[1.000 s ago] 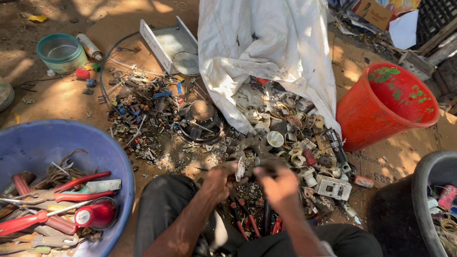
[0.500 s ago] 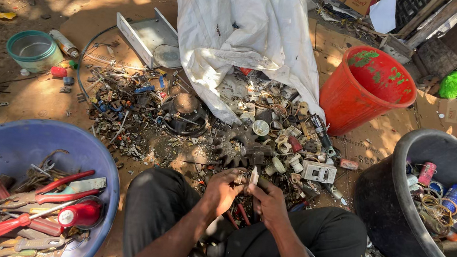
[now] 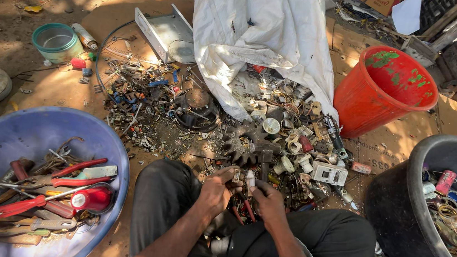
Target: The person sits on the ground and uses pliers and a hammer to dismantle small electronic components and scrap metal. They repeatedly strike and pry apart items from a pile of debris, separating parts and discarding them into nearby buckets.
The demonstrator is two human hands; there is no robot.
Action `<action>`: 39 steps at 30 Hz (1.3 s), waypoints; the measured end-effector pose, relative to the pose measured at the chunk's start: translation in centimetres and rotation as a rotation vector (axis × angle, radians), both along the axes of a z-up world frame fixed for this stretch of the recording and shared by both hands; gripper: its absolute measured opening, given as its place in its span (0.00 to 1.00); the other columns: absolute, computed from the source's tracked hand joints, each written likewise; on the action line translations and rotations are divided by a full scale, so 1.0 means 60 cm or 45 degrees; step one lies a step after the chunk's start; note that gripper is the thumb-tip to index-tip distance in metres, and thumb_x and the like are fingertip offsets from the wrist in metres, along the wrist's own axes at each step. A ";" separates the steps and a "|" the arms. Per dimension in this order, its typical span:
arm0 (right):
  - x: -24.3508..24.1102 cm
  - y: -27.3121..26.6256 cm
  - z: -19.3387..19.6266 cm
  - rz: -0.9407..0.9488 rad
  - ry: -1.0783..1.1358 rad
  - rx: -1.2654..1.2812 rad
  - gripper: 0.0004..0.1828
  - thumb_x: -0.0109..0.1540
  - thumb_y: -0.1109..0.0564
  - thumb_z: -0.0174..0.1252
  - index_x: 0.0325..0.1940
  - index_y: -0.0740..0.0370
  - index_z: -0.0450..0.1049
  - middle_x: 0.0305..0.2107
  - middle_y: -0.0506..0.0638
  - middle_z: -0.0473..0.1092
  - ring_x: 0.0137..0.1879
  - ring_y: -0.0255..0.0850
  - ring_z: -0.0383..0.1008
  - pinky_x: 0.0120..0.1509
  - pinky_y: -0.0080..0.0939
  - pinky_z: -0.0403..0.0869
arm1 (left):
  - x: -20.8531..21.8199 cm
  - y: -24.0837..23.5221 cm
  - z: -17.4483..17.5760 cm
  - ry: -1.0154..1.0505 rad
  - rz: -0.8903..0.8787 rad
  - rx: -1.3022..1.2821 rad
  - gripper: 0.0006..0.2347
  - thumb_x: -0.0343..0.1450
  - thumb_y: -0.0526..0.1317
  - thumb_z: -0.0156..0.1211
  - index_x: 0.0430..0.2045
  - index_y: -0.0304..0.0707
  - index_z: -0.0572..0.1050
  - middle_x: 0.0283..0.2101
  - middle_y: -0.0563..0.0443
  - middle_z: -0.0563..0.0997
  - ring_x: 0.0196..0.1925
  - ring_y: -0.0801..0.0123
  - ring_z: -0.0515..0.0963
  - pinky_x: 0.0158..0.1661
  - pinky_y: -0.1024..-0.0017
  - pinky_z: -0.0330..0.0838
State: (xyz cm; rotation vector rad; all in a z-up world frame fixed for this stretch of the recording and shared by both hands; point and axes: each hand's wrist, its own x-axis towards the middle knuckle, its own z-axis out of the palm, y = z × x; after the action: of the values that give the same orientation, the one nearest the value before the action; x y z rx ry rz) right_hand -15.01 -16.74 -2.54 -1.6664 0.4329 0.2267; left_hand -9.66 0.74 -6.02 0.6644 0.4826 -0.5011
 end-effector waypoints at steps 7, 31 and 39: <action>0.003 0.020 -0.023 0.346 -0.139 -0.558 0.19 0.61 0.53 0.63 0.53 0.64 0.80 0.41 0.58 0.81 0.46 0.44 0.82 0.55 0.43 0.75 | -0.001 0.005 -0.017 -0.089 -0.057 -0.180 0.12 0.74 0.36 0.59 0.48 0.26 0.77 0.35 0.38 0.80 0.32 0.55 0.81 0.33 0.58 0.77; 0.000 0.022 -0.009 -0.048 -0.429 -0.535 0.13 0.65 0.54 0.59 0.49 0.63 0.80 0.40 0.54 0.78 0.46 0.42 0.79 0.52 0.42 0.75 | -0.008 -0.020 -0.037 -0.386 -0.369 0.406 0.12 0.73 0.35 0.62 0.43 0.19 0.81 0.35 0.42 0.83 0.30 0.70 0.75 0.29 0.72 0.69; -0.001 0.012 -0.047 -0.219 -0.236 -0.205 0.10 0.65 0.58 0.61 0.44 0.67 0.80 0.27 0.49 0.74 0.32 0.35 0.69 0.36 0.36 0.67 | -0.016 -0.028 -0.030 -0.238 -0.400 0.452 0.10 0.72 0.34 0.62 0.43 0.24 0.82 0.34 0.47 0.84 0.30 0.72 0.76 0.29 0.72 0.69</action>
State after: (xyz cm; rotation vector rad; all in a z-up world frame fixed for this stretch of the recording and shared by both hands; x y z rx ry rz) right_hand -15.06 -16.03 -5.37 -1.7777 0.4605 -0.0921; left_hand -10.63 -0.92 -7.79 1.1285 0.2919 -0.6480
